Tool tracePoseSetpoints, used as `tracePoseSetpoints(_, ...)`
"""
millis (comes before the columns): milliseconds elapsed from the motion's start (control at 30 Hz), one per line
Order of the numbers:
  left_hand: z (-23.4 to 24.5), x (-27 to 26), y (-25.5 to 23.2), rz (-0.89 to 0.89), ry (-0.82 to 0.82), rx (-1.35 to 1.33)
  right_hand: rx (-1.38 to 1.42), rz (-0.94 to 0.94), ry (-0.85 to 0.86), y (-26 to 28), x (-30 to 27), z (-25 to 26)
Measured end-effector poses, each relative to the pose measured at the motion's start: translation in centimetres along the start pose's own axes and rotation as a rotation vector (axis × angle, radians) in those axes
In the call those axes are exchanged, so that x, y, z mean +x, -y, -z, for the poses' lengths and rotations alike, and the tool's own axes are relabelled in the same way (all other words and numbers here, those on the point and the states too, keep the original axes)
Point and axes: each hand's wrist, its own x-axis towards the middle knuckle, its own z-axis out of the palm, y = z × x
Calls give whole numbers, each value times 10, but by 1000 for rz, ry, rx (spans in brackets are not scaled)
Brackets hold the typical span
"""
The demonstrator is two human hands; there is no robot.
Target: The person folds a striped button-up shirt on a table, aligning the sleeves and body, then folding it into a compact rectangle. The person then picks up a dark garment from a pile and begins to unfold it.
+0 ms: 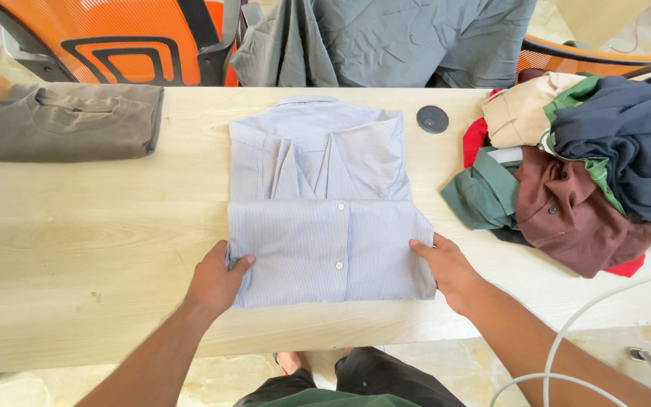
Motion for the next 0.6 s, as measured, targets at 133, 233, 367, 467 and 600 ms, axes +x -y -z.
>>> tracePoseSetpoints(133,1,-5,7,2,49,-105,-19,28,13,5,-6,2)
tracePoseSetpoints(233,4,-10,8,-5,87,-241,-58,38,4,6,-6,2)
tracePoseSetpoints(367,8,-16,-5,93,104,-182,-170,-3,-71,6,-1,-1)
tracePoseSetpoints(467,12,-26,-25,9,-27,-44,-290,115,-172,7,0,-9)
tracePoseSetpoints(600,23,-39,-51,-226,-221,141,-755,571,-434,5,-12,-22)
